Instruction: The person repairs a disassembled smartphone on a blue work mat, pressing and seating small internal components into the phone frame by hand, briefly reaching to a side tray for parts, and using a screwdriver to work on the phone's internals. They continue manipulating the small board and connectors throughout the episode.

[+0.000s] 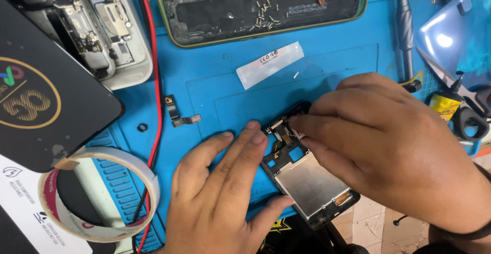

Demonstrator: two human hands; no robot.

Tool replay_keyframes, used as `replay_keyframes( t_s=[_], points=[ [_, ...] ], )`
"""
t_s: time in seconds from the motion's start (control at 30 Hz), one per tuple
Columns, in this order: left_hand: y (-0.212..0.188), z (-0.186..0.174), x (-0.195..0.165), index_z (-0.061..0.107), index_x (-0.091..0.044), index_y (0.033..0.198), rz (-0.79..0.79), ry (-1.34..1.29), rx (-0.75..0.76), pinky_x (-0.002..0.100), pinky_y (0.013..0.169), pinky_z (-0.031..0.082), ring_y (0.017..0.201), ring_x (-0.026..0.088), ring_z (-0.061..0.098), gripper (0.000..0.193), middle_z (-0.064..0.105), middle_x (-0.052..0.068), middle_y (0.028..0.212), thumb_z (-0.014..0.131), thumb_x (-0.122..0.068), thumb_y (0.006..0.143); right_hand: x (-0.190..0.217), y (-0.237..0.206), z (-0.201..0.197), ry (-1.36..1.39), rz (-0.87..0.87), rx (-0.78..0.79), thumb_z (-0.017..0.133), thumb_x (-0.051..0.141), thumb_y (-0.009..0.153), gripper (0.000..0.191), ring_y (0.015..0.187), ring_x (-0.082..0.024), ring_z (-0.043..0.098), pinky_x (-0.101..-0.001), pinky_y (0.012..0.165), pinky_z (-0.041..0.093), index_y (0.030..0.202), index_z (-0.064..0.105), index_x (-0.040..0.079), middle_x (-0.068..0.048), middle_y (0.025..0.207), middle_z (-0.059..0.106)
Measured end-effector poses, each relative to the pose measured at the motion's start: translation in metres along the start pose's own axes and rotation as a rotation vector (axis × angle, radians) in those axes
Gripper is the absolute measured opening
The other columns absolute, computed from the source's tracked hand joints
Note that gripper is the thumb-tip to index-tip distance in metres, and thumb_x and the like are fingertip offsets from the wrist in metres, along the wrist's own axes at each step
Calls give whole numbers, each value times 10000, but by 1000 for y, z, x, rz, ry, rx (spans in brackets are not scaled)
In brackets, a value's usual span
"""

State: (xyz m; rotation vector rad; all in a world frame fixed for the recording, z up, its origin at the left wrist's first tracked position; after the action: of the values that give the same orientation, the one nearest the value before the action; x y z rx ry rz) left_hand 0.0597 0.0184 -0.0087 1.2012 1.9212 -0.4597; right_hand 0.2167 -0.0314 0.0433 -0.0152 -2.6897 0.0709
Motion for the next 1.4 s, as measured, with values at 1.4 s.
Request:
replay_keyframes(
  t_s=[1.4],
  points=[
    [0, 0, 3, 470, -89, 1468, -46, -55, -33, 468, 1048, 429, 1255, 321, 534, 936, 611, 86, 1445, 886, -362, 675, -10, 0, 9, 34, 144, 27, 842, 136, 749, 277, 820, -242, 665, -341, 662, 522, 988, 725, 57, -57, 925, 667]
  ],
)
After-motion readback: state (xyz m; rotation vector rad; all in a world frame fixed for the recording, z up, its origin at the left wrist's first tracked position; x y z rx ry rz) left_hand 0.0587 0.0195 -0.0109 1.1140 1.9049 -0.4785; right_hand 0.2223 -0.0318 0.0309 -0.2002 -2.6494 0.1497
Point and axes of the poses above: each hand's wrist, its own y-axis towards the middle knuckle, its own z-axis out of the palm, x = y × z, the point moved 7 cm from there along y, towards the middle knuckle
